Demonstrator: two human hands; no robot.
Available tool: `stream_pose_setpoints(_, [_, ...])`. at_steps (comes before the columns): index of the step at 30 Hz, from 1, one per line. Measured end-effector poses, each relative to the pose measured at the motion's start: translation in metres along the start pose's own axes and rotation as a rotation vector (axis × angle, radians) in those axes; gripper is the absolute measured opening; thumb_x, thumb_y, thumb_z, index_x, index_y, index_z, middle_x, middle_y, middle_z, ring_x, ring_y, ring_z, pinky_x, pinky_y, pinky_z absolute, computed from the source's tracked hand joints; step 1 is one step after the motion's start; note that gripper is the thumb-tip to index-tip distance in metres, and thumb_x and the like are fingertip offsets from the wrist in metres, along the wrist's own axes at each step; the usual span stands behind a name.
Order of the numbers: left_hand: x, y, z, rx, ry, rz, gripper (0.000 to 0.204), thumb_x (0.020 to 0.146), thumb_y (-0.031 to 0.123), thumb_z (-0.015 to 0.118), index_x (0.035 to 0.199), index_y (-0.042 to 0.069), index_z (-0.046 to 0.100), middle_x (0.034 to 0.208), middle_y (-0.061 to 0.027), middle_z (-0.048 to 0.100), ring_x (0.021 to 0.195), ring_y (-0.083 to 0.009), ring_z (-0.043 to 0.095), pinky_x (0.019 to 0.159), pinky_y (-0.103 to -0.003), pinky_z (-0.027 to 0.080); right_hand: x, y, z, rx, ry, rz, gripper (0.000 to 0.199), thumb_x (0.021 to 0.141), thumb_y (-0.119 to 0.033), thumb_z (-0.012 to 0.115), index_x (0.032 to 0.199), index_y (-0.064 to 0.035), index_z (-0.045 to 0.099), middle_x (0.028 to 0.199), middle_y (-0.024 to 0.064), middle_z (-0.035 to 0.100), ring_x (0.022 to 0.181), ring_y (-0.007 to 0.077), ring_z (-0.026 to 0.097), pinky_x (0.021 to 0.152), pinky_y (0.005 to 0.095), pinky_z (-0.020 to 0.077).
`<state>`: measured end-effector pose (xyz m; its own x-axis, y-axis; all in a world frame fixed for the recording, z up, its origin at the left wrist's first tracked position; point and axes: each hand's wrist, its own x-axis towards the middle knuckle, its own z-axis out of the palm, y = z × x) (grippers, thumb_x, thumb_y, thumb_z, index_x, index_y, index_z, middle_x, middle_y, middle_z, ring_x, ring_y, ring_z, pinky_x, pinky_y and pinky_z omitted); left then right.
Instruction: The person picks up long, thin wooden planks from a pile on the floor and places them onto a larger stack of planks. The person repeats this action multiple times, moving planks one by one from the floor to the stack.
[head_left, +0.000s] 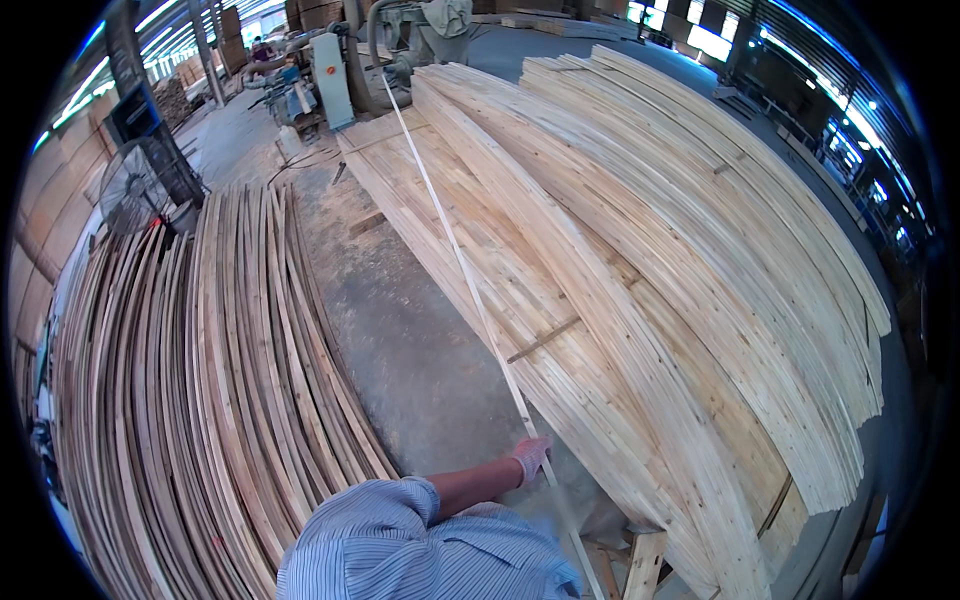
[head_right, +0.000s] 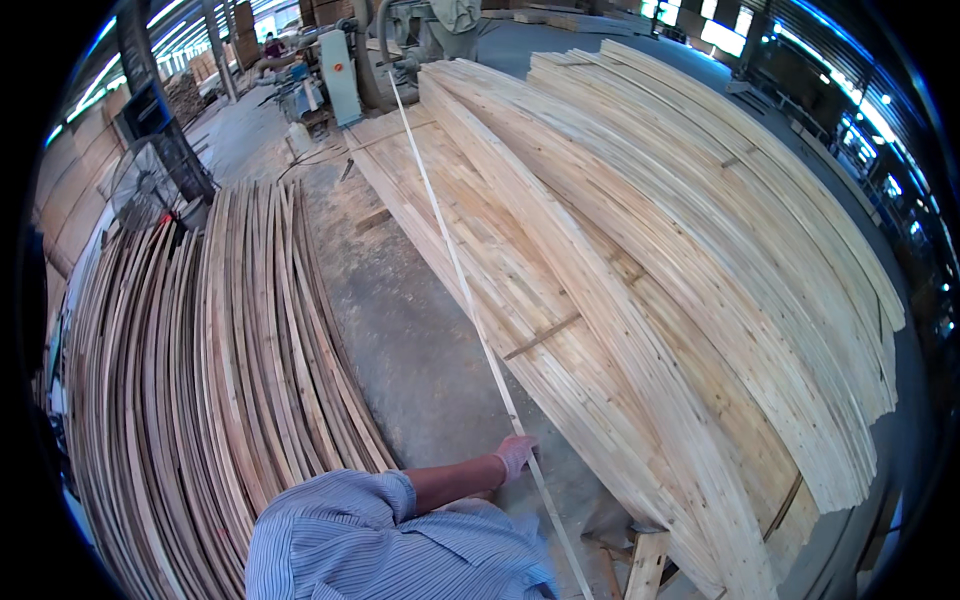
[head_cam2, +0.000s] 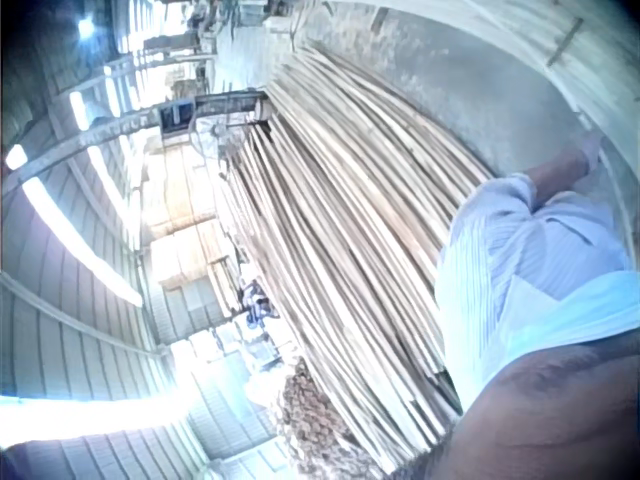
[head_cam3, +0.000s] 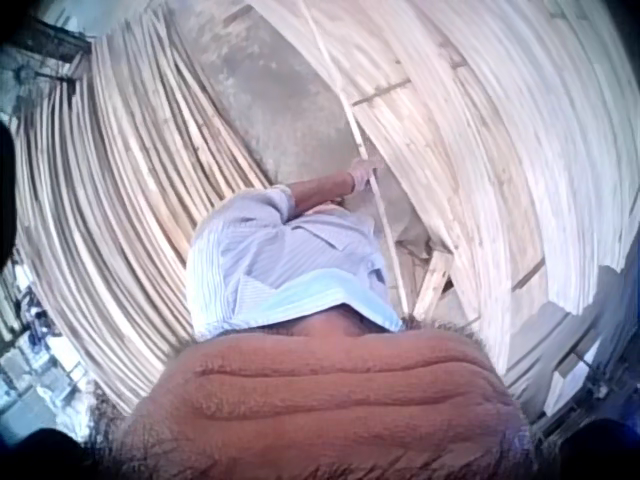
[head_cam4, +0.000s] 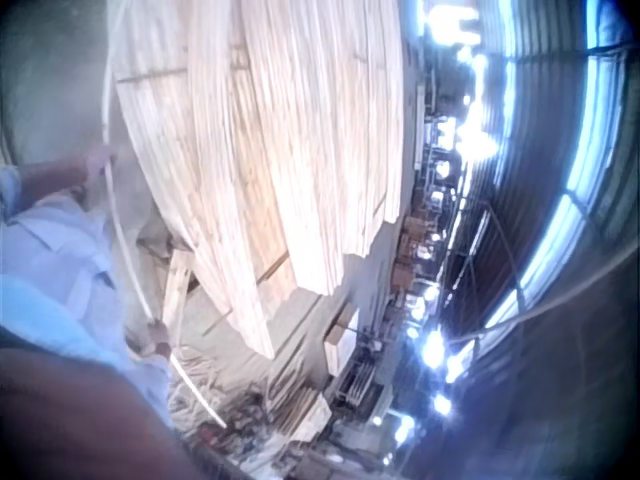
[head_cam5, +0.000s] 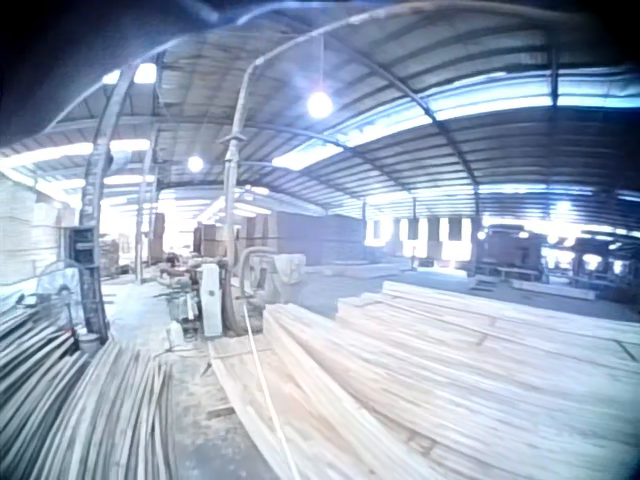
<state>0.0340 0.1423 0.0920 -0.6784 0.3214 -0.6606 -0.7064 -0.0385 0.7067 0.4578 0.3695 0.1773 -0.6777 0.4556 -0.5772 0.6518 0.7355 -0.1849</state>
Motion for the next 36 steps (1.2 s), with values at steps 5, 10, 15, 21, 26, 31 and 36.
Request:
stream_pose_setpoints(5, [0.016,-0.058,-0.008,0.021,0.302,-0.081,0.025,0.089,0.027,0.057,0.083,0.004,0.064,0.068,-0.0092,0.059,0.058,-0.0233,0.062,0.052,-0.038,0.049,0.008,0.017,0.0,-0.046,-0.022,-0.069,0.057,0.084,-0.039,0.069,0.131,-0.0086,0.059,0.115,0.0215,0.065,0.109,0.0341,0.062,0.092,0.0425,0.049])
stream_pose_setpoints(10, [-0.024,-0.061,-0.007,-0.068,0.349,-0.156,0.028,0.087,0.031,0.061,0.091,0.005,0.065,0.07,-0.0085,0.061,0.061,-0.023,0.063,0.051,-0.039,0.048,0.015,0.041,0.002,-0.088,-0.043,-0.122,0.055,0.085,-0.037,0.068,0.131,-0.0081,0.058,0.112,0.0209,0.066,0.107,0.0341,0.063,0.09,0.0426,0.0495])
stream_pose_setpoints(15, [-0.05,-0.058,-0.01,-0.217,0.475,-0.158,0.027,0.084,0.03,0.06,0.086,0.004,0.068,0.079,-0.0108,0.065,0.071,-0.0243,0.066,0.059,-0.039,0.05,0.019,0.067,0.005,-0.122,-0.045,-0.15,0.053,0.086,-0.036,0.067,0.13,-0.0077,0.058,0.109,0.0203,0.067,0.105,0.0341,0.064,0.089,0.0427,0.0499])
stream_pose_setpoints(21, [-0.084,-0.04,-0.015,-0.382,0.401,-0.142,0.023,0.085,0.029,0.062,0.093,0.008,0.065,0.075,-0.0065,0.06,0.067,-0.0262,0.061,0.061,-0.041,0.051,0.014,0.093,0.01,-0.141,-0.053,-0.141,0.051,0.087,-0.034,0.066,0.13,-0.0072,0.058,0.106,0.0196,0.067,0.102,0.034,0.065,0.087,0.0428,0.0504])
stream_pose_setpoints(26, [-0.028,-0.057,-0.067,-0.418,0.335,-0.081,0.019,0.087,0.03,0.062,0.09,0.011,0.062,0.074,-0.0053,0.059,0.062,-0.0237,0.057,0.056,-0.041,0.049,0.014,0.088,0.012,-0.158,-0.052,-0.166,0.05,0.088,-0.032,0.065,0.13,-0.0068,0.058,0.104,0.019,0.068,0.1,0.034,0.066,0.086,0.0429,0.0509])
stream_pose_setpoints(31, [-0.02,-0.045,-0.061,-0.398,0.264,-0.035,0.023,0.086,0.037,0.065,0.084,0.014,0.061,0.072,-0.0036,0.058,0.058,-0.0211,0.055,0.052,-0.04,0.046,0.036,0.038,0.029,-0.161,-0.025,-0.174,0.048,0.088,-0.031,0.064,0.129,-0.0063,0.058,0.101,0.0183,0.069,0.097,0.034,0.066,0.084,0.043,0.0513])
stream_pose_setpoints(36, [-0.046,-0.147,-0.022,-0.497,-0.183,-0.264,0.03,0.089,0.04,0.064,0.095,0.011,0.061,0.088,-0.0089,0.063,0.077,-0.0264,0.061,0.07,-0.043,0.05,0.091,-0.065,0.049,-0.144,-0.039,-0.138,0.047,0.089,-0.029,0.062,0.129,-0.0059,0.058,0.099,0.0177,0.069,0.095,0.0339,0.067,0.083,0.0431,0.0518])
